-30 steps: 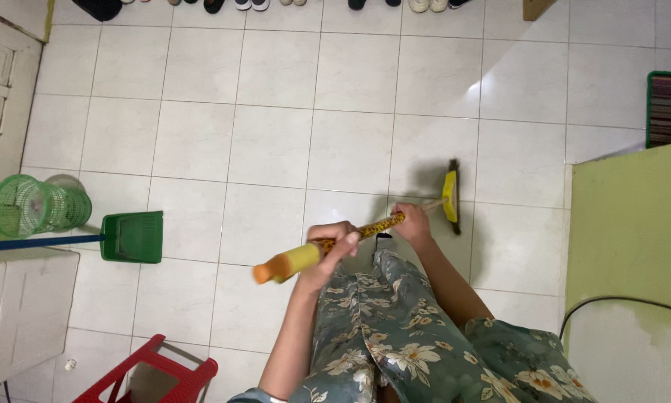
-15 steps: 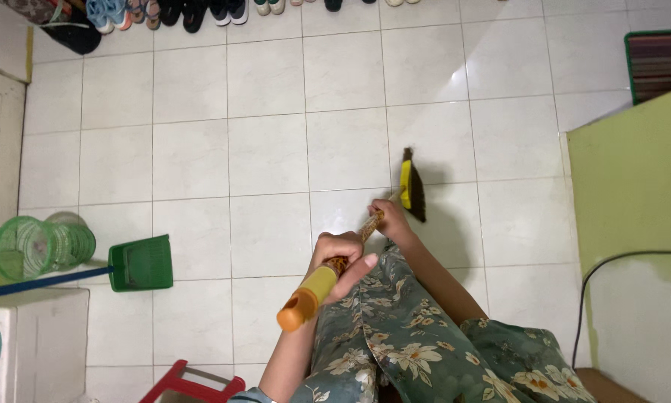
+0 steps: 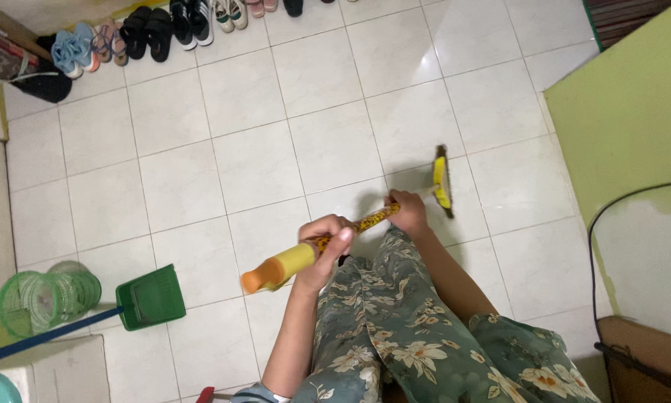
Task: The person sweeps the floor using a broom and a dustpan. The person sweeps dust and debris into a pile and then collects it using the dustpan.
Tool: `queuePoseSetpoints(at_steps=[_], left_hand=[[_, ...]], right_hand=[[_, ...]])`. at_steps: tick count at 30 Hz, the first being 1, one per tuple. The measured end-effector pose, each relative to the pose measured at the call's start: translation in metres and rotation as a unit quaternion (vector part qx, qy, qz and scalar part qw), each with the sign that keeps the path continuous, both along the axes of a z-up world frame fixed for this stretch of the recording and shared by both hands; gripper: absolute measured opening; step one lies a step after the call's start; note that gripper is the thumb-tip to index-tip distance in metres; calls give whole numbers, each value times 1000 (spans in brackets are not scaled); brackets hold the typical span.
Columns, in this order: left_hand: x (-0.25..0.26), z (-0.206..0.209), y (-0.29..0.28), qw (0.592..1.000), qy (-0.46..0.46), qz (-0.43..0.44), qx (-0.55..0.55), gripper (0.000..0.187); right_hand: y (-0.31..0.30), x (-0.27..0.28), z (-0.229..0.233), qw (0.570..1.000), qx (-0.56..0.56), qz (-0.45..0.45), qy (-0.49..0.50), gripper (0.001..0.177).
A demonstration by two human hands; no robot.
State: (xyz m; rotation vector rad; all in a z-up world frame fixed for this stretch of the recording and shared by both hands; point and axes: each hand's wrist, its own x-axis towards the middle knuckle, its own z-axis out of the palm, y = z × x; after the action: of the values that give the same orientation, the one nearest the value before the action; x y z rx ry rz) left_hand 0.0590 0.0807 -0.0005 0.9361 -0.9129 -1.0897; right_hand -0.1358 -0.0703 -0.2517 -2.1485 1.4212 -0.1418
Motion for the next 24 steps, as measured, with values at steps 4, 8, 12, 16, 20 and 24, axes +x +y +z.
queuePoseSetpoints(at_steps=[4, 8, 12, 16, 20, 24], left_hand=[[-21, -28, -8, 994, -62, -91, 13, 44], [-30, -12, 3, 983, -135, -125, 23, 55], [-21, 15, 1, 980, -160, -121, 1, 52], [-18, 23, 6, 975, -176, -138, -12, 52], [-19, 19, 4, 984, -131, -111, -43, 49], [-20, 41, 8, 994, -46, -72, -66, 43]], right_hand=[[22, -41, -31, 992, -59, -38, -100, 23], [40, -46, -53, 984, 19, -72, -162, 16], [39, -17, -52, 983, -9, -39, -176, 12], [43, -1, -24, 971, -12, -35, -235, 13], [41, 5, 3, 973, -89, -1, -212, 15], [36, -11, 18, 982, -48, -22, -180, 24]])
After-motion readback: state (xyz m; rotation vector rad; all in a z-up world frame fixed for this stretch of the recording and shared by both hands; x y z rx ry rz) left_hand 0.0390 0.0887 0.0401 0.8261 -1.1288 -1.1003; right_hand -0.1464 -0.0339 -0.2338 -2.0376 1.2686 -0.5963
